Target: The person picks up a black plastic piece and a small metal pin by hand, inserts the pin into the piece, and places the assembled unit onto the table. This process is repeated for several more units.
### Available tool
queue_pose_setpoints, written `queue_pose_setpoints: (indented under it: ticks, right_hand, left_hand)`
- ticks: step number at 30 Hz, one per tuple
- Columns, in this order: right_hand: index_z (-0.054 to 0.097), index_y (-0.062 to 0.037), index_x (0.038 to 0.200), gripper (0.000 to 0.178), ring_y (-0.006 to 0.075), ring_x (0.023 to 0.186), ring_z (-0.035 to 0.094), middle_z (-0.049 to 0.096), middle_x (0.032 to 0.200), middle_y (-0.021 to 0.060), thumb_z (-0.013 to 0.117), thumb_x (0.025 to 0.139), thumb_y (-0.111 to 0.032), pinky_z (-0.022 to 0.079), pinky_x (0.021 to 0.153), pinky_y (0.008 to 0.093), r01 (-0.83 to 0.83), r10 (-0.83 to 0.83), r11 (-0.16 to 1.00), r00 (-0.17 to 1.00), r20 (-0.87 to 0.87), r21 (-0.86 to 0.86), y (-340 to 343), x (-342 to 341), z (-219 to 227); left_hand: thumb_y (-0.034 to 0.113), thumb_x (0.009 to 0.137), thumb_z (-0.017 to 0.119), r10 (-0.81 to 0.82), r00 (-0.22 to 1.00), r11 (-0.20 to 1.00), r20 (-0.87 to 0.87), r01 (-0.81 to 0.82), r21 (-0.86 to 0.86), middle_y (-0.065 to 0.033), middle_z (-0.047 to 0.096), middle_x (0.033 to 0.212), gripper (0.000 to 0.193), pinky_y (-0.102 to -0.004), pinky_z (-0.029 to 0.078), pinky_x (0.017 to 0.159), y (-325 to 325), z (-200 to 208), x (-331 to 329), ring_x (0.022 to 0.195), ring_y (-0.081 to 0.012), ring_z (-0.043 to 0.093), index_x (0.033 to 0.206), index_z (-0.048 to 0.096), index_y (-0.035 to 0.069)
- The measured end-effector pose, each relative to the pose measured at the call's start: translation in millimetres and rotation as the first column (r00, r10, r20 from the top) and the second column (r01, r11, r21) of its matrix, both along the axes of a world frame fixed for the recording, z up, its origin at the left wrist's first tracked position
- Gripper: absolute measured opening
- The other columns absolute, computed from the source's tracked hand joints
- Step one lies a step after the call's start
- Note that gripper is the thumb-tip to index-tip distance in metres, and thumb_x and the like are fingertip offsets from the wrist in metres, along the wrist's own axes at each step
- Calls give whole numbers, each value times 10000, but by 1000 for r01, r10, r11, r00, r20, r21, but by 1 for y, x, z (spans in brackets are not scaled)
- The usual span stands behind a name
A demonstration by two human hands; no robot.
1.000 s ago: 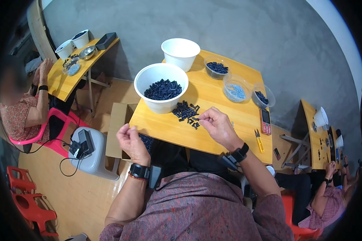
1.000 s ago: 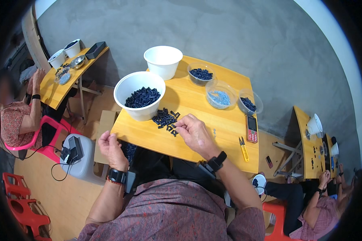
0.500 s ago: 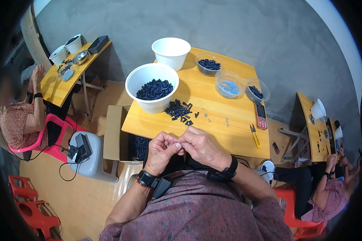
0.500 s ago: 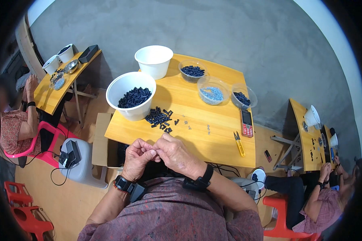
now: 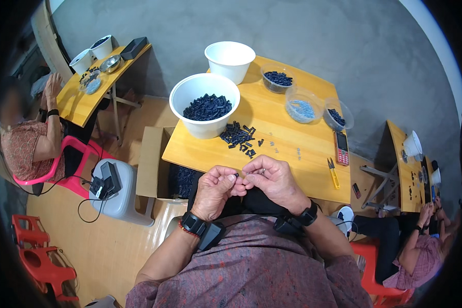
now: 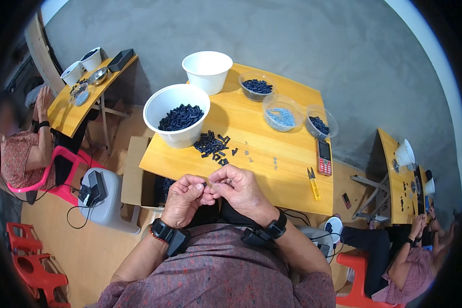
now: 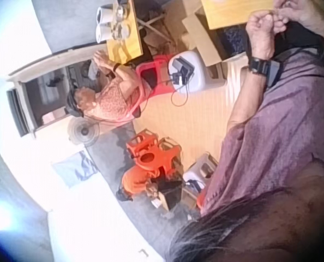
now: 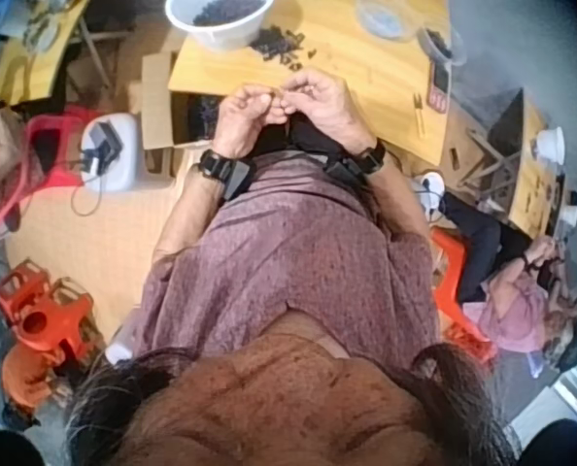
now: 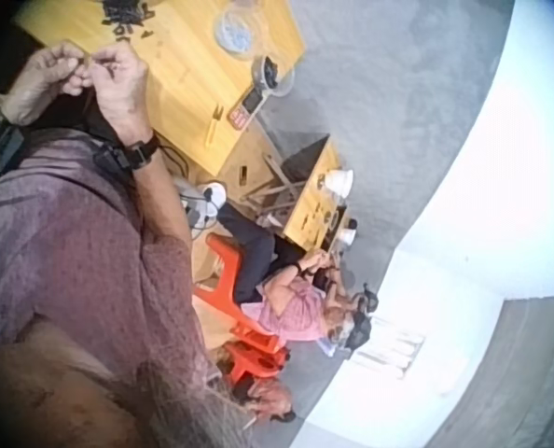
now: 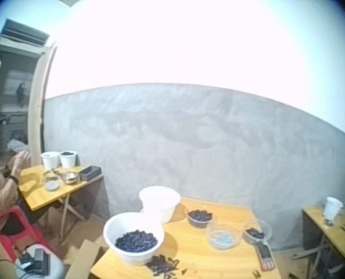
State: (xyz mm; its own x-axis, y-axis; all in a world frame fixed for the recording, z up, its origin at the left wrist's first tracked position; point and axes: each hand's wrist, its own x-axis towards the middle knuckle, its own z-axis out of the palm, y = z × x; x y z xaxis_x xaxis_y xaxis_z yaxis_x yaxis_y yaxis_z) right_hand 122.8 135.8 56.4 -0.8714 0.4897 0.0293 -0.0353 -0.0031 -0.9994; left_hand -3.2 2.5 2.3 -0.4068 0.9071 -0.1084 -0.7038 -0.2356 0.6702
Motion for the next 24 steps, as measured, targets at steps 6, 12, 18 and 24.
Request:
queue_pose_setpoints:
  ticks: [6,12,18,24]
  right_hand:
    - [623,33,1061,174,90,740,637,652,905,51,624,889,62,538,678,221,4,-1,999,998,-56,38,-1,0,-1]
    - [617,32,1018,150,96,771,638,641,881,54,644,874,64,539,692,226,42,-43,994,999,2,102,0,2,-2]
    - [656,23,926,76,97,729,627,629,826,43,643,866,68,524,663,235,-22,8,970,998,56,241,2,2,0]
    - [693,14,922,103,107,688,622,617,809,46,622,869,66,516,631,243,-7,13,928,1000,-14,373,0,-3,0]
  left_hand:
    - [91,939,639,31,998,999,-46,-32,-25,-78,671,901,98,-310,580,684,0,-6,-2,728,-142,654,1015,614,33]
    - [68,923,654,13,999,1000,-42,-14,-12,-70,666,903,97,-298,572,673,0,-5,-1,721,-131,648,1008,624,32]
    - [45,928,637,-1,999,999,-40,0,-38,-83,672,909,87,-305,584,692,-2,1,-1,734,-138,654,1011,627,19]
    - [7,920,631,-14,1000,999,-25,13,-39,-106,681,920,92,-318,591,699,-1,0,-2,755,-154,666,1012,637,-1]
